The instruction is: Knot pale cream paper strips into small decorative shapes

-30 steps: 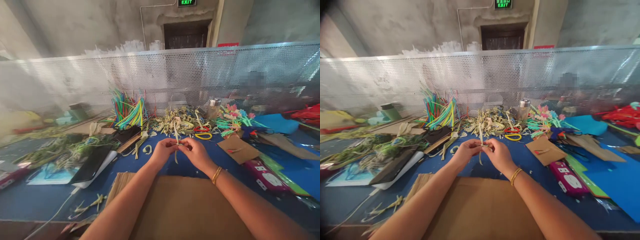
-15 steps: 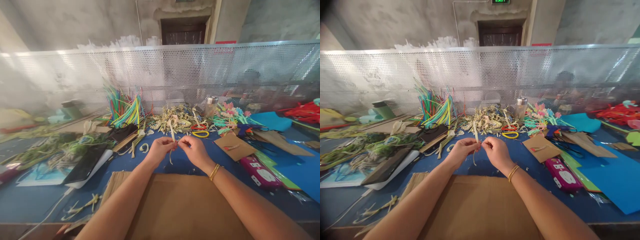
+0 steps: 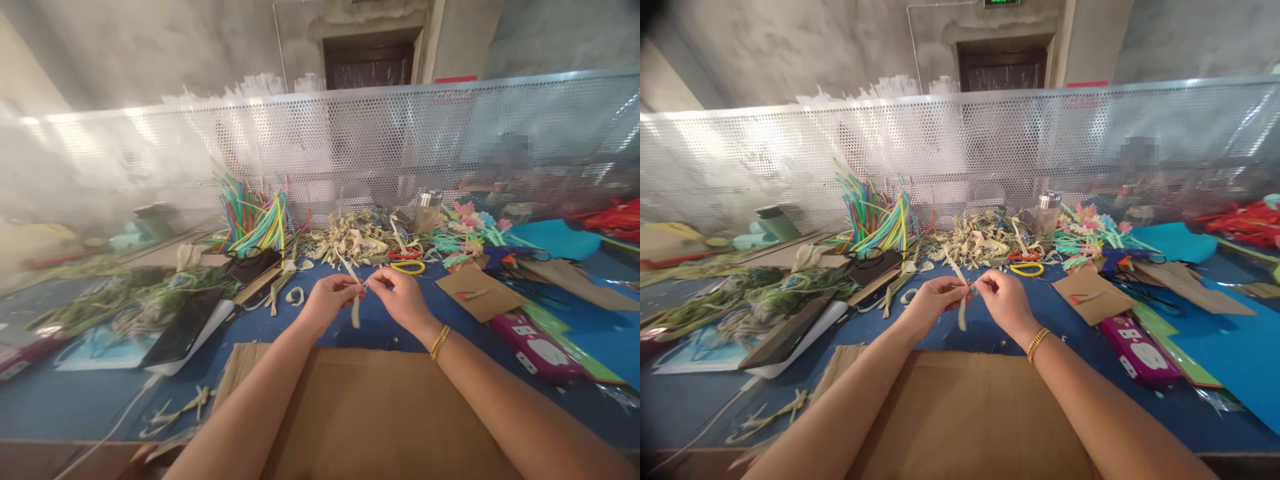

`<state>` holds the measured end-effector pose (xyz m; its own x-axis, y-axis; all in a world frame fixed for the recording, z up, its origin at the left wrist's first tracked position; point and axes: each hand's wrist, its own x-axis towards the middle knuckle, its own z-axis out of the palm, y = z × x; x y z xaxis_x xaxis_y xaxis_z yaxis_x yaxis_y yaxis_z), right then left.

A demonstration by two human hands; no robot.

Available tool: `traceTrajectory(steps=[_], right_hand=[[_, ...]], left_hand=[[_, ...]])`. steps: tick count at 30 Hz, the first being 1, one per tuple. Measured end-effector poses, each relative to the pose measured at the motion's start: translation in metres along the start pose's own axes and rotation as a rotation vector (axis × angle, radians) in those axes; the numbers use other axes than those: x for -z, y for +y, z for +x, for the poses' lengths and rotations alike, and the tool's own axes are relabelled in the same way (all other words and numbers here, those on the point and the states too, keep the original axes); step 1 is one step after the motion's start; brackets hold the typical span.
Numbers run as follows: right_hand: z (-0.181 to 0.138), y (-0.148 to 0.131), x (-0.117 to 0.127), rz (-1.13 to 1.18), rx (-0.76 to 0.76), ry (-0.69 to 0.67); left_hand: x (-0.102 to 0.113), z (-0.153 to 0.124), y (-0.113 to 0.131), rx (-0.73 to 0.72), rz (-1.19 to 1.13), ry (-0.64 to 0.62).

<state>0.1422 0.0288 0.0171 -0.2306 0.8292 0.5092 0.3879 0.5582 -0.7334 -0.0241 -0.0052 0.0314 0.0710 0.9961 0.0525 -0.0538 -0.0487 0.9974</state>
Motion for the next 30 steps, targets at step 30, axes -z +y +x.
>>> traceTrajectory(steps=[30], right_hand=[[0.008,-0.004,0.007,0.446,-0.119,0.358]], left_hand=[[0.003,-0.002,0.005,-0.023,0.145,0.008]])
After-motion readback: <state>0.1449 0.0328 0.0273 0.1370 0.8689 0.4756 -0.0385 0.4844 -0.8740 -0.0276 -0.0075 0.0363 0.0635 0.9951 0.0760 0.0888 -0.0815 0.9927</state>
